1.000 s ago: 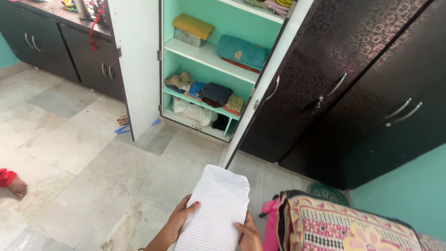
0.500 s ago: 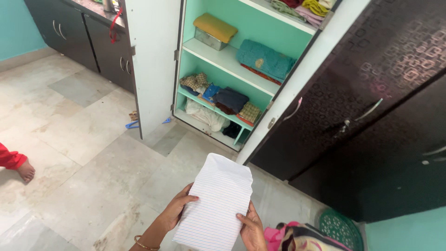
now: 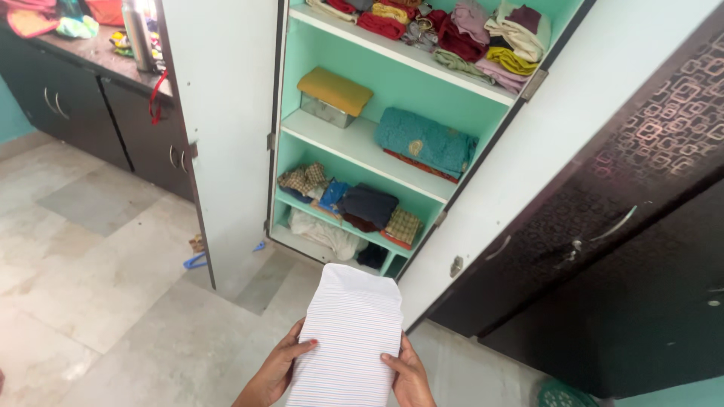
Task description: The person folds a white striped shirt on a bed, smoothing and aligning the fabric before folding it into a compact rectangle. The folded shirt is then carried to a wardrobe and placed on a shelf among other folded clothes.
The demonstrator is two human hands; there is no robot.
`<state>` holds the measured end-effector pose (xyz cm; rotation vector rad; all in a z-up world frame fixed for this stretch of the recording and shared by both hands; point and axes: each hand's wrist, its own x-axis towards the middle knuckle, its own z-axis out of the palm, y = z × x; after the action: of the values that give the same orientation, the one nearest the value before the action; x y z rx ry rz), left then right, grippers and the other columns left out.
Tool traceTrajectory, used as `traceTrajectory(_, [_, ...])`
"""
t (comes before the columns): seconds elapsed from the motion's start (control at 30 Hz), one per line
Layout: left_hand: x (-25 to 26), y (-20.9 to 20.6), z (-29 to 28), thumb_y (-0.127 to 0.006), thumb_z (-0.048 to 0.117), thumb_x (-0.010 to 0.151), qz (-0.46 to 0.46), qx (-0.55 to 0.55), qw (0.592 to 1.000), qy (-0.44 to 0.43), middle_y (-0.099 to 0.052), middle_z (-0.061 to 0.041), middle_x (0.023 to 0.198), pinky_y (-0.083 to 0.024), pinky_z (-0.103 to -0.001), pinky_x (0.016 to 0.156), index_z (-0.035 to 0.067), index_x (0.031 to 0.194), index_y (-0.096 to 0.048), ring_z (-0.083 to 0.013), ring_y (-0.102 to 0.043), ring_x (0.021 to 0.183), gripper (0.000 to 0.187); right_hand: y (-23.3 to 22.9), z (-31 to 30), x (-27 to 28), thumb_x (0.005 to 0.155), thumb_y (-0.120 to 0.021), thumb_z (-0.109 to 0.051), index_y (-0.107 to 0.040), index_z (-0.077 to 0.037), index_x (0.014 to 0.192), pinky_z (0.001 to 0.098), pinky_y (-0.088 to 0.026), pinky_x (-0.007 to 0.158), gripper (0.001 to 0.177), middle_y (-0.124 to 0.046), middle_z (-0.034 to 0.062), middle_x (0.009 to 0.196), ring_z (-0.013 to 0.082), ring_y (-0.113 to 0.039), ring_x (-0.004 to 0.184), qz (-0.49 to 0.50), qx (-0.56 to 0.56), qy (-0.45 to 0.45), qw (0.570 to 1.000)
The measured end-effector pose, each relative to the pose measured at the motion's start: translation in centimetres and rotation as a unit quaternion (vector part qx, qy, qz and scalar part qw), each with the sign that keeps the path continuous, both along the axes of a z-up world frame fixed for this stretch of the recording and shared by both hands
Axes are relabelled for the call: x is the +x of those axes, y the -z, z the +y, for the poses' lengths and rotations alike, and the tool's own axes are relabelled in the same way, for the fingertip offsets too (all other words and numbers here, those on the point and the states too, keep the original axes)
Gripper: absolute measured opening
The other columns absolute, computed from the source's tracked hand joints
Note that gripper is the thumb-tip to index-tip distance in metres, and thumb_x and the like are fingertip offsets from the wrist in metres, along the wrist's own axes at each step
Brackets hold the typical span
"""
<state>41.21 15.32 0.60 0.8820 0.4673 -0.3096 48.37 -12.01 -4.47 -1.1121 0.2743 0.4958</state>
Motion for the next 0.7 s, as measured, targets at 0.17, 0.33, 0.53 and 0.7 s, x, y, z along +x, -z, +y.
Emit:
traceTrajectory(0.17, [5.5,-2.4,4.2,-0.073,0.027,0.083,0.034,0.037,0.998,0.025,-0.054,-0.013,0.151,-0.045,-0.040,0.110,0.022,0.158,-0.027,-0.0269,-0.054,0.137,0.088,-3.1,4.7,4.8,0.076,-0.070,0.003,-0.036,0.001,0.154,0.0427,-0.038,0.115,0.085,-0.059,0.0275,0.142,0.0323,-0.054,0.136,-0.024,-0.019,-0.004,1.000])
traceTrajectory(0.33, [10.7,-3.3,6.2,-0.076,0.028,0.081,0.011,0.027,1.000,0.006,-0.057,-0.018,0.144,-0.050,-0.043,0.104,0.022,0.156,-0.025,-0.0306,-0.058,0.130,0.091,-6.8,7.8,9.1,0.079,-0.070,-0.004,-0.038,-0.001,0.153,0.0426,-0.042,0.112,0.080,-0.060,0.0239,0.142,0.0294,-0.057,0.132,0.004,-0.036,-0.009,0.999])
traceTrajectory(0.53, [17.6,-1.7,6.0,-0.073,0.020,0.083,-0.025,-0.073,0.992,-0.099,-0.062,-0.020,0.126,-0.060,-0.041,0.085,0.017,0.148,-0.040,-0.0290,-0.067,0.109,0.073,-3.2,7.1,15.2,0.089,-0.063,-0.031,-0.037,0.000,0.154,0.0450,-0.047,0.108,0.077,-0.056,0.0238,0.144,0.0313,-0.056,0.132,0.014,0.054,0.017,0.998])
traceTrajectory(0.7, [24.3,-1.0,5.2,-0.069,0.018,0.087,-0.074,-0.138,0.976,-0.151,-0.062,-0.016,0.122,-0.061,-0.041,0.083,0.018,0.142,-0.045,-0.0264,-0.066,0.106,0.060,2.0,5.9,20.3,0.085,-0.055,-0.069,-0.032,-0.002,0.156,0.0512,-0.041,0.108,0.099,-0.051,0.0198,0.149,0.0370,-0.048,0.135,0.006,0.205,-0.030,0.978])
